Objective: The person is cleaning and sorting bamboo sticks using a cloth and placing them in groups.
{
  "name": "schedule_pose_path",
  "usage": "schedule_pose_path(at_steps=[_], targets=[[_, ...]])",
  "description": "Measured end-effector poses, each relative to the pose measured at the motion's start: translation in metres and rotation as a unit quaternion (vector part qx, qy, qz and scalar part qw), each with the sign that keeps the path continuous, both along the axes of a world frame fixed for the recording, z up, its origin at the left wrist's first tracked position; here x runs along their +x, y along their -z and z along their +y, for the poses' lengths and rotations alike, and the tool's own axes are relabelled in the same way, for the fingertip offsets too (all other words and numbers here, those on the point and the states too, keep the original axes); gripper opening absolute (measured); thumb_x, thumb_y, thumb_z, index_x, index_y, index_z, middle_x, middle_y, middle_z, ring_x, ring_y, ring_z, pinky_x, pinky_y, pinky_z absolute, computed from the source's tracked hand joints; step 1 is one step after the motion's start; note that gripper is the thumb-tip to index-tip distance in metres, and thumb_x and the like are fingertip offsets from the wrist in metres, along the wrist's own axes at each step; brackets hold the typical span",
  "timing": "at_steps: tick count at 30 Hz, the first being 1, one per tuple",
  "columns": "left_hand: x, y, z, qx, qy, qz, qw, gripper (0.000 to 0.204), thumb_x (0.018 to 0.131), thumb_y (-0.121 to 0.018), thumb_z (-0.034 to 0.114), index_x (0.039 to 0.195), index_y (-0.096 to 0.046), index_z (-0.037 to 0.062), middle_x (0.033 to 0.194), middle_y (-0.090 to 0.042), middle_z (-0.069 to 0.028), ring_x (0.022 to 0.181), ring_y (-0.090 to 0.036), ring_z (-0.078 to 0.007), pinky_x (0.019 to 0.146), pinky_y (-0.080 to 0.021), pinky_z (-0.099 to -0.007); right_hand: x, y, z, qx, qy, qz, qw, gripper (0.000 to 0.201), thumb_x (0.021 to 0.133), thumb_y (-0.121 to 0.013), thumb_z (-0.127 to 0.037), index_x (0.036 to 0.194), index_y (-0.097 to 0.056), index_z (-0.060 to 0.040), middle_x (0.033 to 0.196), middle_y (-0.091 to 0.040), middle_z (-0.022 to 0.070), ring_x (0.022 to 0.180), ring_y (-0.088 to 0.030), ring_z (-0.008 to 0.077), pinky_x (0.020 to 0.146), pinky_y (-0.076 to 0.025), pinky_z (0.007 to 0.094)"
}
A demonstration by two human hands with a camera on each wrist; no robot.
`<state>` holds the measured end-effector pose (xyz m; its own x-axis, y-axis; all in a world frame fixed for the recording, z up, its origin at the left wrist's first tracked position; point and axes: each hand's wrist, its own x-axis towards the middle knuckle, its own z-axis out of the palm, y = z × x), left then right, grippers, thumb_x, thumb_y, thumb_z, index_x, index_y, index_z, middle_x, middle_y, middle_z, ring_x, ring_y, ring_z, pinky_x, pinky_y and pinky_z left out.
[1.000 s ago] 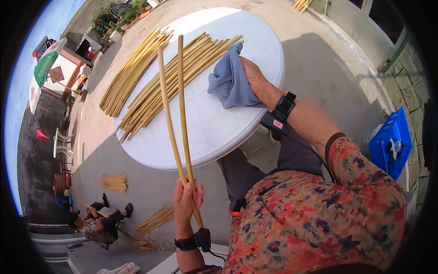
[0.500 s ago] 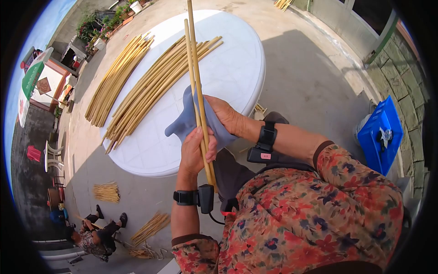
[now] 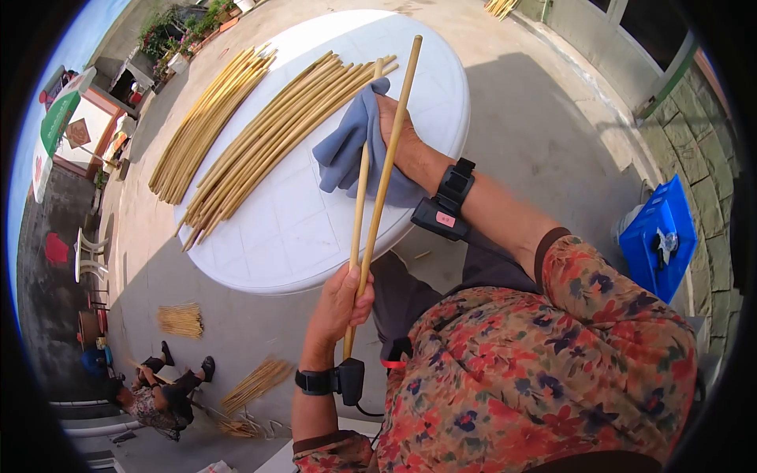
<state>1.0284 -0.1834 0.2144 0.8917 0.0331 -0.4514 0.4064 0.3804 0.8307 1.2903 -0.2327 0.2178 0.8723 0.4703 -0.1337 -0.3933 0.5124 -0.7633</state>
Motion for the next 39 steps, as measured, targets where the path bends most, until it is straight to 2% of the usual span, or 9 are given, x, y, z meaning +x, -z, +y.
schedule_pose_path(at_steps=[7,10,14,24,27,29,32,35,39], targets=[[-0.086,0.019,0.014,0.090,0.024,0.044,0.995,0.027,0.094,-0.037,0.031,0.089,-0.047,0.0065,0.055,-0.038,0.0024,0.040,-0.030,-0.0044,0.036,-0.026,-0.0183,0.073,0.003,-0.035,0.054,0.069,0.013,0.996,0.032,0.089,-0.044,-0.035,0.089,-0.054,-0.0047,0.086,-0.060,0.0130,0.076,-0.060,0.0227,0.069,-0.052,0.0348],[-0.097,0.022,0.016,0.098,-0.045,0.061,0.992,0.026,0.096,-0.031,0.025,0.088,-0.046,0.0052,0.056,-0.040,0.0010,0.041,-0.034,-0.0062,0.037,-0.029,-0.0193,0.073,0.001,-0.055,0.080,-0.065,-0.019,0.994,0.041,0.090,-0.036,-0.041,0.094,-0.053,-0.0042,0.096,-0.060,0.0198,0.086,-0.060,0.0324,0.078,-0.049,0.0421],[-0.050,0.020,0.027,0.088,-0.216,-0.088,0.969,0.020,0.093,-0.039,0.018,0.102,-0.047,0.0024,0.065,-0.045,0.0010,0.045,-0.036,-0.0035,0.041,-0.032,-0.0168,0.027,0.026,-0.040,0.095,-0.168,0.024,0.981,0.041,0.089,-0.038,-0.041,0.097,-0.056,-0.0038,0.098,-0.060,0.0182,0.089,-0.059,0.0326,0.083,-0.047,0.0436],[0.063,0.010,0.006,0.275,-0.138,-0.130,0.942,0.020,0.091,-0.043,0.013,0.107,-0.048,0.0006,0.066,-0.044,0.0009,0.047,-0.039,-0.0030,0.041,-0.034,-0.0178,-0.061,0.019,-0.035,0.172,-0.233,0.128,0.949,0.031,0.088,-0.051,-0.029,0.104,-0.054,-0.0032,0.095,-0.061,0.0074,0.085,-0.059,0.0180,0.081,-0.049,0.0326],[0.078,0.018,0.000,0.491,-0.078,-0.070,0.865,0.016,0.090,-0.041,0.011,0.101,-0.046,0.0012,0.069,-0.051,-0.0073,0.053,-0.051,-0.0142,0.047,-0.042,-0.0272,-0.084,0.021,-0.031,0.065,-0.142,-0.059,0.986,0.037,0.087,-0.052,-0.029,0.107,-0.043,0.0006,0.097,-0.052,0.0075,0.088,-0.050,0.0129,0.081,-0.045,0.0281],[0.083,0.024,-0.011,0.652,-0.069,-0.138,0.743,0.015,0.087,-0.038,0.010,0.100,-0.041,0.0028,0.081,-0.056,-0.0178,0.068,-0.058,-0.0324,0.058,-0.046,-0.0401,-0.089,0.028,-0.020,0.021,-0.094,-0.077,0.992,0.034,0.086,-0.052,-0.026,0.106,-0.043,0.0008,0.095,-0.051,0.0081,0.087,-0.050,0.0137,0.080,-0.044,0.0283],[0.085,0.019,-0.021,0.680,-0.022,-0.079,0.729,0.021,0.086,-0.037,0.010,0.106,-0.037,0.0029,0.095,-0.054,-0.0233,0.081,-0.055,-0.0425,0.067,-0.044,-0.0482,-0.088,0.025,-0.016,-0.019,-0.052,-0.053,0.997,0.025,0.083,-0.051,-0.018,0.099,-0.045,0.0003,0.090,-0.050,0.0083,0.082,-0.048,0.0140,0.075,-0.044,0.0284],[0.081,0.003,-0.019,0.751,0.042,-0.051,0.657,0.027,0.083,-0.043,0.007,0.107,-0.036,-0.0039,0.096,-0.052,-0.0211,0.076,-0.059,-0.0379,0.063,-0.049,-0.0434,-0.076,0.027,-0.008,-0.064,0.003,-0.055,0.996,0.020,0.085,-0.051,-0.020,0.095,-0.048,-0.0026,0.085,-0.050,0.0030,0.078,-0.047,0.0111,0.072,-0.043,0.0268],[0.056,-0.011,-0.018,0.768,0.069,-0.014,0.636,0.024,0.084,-0.042,0.005,0.105,-0.036,-0.0039,0.090,-0.051,-0.0202,0.073,-0.058,-0.0385,0.061,-0.049,-0.0442,-0.040,0.021,-0.007,-0.036,0.020,-0.001,0.999,0.020,0.082,-0.054,-0.023,0.085,-0.051,-0.0032,0.075,-0.051,0.0034,0.067,-0.049,0.0129,0.061,-0.045,0.0297]])
